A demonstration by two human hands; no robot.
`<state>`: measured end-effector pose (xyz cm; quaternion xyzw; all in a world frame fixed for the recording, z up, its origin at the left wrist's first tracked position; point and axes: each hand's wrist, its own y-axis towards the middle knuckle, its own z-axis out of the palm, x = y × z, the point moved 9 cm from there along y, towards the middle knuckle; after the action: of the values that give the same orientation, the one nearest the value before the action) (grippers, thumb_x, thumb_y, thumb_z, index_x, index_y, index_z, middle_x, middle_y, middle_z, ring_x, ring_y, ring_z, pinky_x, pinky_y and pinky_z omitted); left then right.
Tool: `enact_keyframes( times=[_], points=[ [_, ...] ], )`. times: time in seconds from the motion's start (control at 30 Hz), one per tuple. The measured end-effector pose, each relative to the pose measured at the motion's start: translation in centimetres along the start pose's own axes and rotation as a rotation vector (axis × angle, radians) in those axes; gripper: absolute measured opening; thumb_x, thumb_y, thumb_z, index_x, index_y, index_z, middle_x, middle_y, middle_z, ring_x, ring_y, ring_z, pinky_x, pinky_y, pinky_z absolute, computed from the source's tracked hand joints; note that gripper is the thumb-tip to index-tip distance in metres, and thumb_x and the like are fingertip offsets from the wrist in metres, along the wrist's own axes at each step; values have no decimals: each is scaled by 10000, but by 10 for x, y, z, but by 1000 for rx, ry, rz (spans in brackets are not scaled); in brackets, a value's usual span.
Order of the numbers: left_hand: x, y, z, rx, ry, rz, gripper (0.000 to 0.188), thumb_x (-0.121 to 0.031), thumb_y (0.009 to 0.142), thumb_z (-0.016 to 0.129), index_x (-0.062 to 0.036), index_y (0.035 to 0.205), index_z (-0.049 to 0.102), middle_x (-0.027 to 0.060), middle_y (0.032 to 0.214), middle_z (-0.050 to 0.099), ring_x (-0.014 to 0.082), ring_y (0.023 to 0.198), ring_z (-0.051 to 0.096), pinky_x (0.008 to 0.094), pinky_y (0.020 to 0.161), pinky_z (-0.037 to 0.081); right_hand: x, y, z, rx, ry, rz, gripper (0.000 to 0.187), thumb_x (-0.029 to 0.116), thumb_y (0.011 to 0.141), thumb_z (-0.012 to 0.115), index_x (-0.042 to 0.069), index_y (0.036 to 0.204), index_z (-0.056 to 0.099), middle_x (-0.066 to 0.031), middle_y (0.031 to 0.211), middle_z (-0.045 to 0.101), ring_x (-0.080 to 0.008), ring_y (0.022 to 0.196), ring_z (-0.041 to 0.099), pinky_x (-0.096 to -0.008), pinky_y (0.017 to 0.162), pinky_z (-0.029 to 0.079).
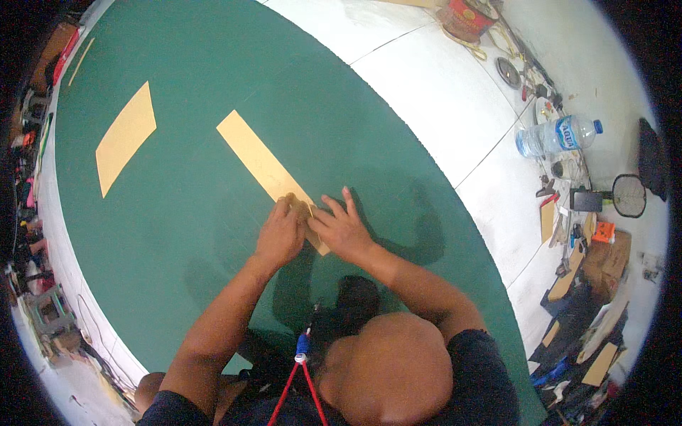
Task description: The person places a rectangular wooden template on a green mat and uses a pencil to trace its edges. They then use a long metal ruler to draw a straight line across the mat. The person repeats the tracing process with the wooden template.
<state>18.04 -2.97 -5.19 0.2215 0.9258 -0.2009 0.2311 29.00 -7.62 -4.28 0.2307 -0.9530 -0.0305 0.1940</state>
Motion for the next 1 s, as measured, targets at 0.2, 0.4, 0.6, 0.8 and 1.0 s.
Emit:
enact_keyframes(
  times=[0.2, 0.4, 0.6, 0.8, 1.0],
  points=[
    [-8, -9, -4, -109, 52, 12, 632, -348, 902, 720, -24, 1412, 536, 274, 1559, 411, 460, 1446, 411, 562, 1199, 339, -37, -8, -32, -54, 354, 288, 264, 181, 990, 590, 79, 1207, 700, -128, 1174, 710, -324, 1212, 630, -527, 1115, 411],
    [-13, -13, 7, -52, 250, -87, 922, -580, 760, 824, -48, 1441, 504, 200, 1610, 375, 375, 1530, 307, 693, 1205, 199, -49, 1, -38, -157, 597, 405, 252, 190, 1026, 603, 28, 1184, 713, -174, 1161, 715, -365, 1087, 681, -428, 936, 545],
    [-16, -8, 9, 5, 265, -152, 973, -558, 708, 870, -47, 1437, 475, 187, 1623, 352, 355, 1539, 291, 723, 1195, 191, -46, 9, -22, -139, 561, 380, 222, 169, 1023, 602, 23, 1144, 717, -171, 1149, 720, -367, 1069, 685, -438, 938, 547],
    [-17, -6, 8, 1, 284, -179, 943, -538, 701, 883, -51, 1405, 487, 185, 1624, 346, 353, 1534, 301, 736, 1180, 211, -37, 15, -19, -131, 481, 285, 219, 157, 1004, 610, 44, 1162, 711, -150, 1155, 717, -361, 1057, 684, -452, 929, 551],
    [-18, -3, 8, 5, 288, -193, 935, -522, 694, 891, -51, 1397, 494, 180, 1606, 370, 347, 1532, 307, 738, 1175, 218, -27, 12, -19, -42, 343, 125, 222, 136, 963, 605, 65, 1164, 665, -144, 1191, 684, -361, 1083, 663, -461, 920, 550]
  ],
)
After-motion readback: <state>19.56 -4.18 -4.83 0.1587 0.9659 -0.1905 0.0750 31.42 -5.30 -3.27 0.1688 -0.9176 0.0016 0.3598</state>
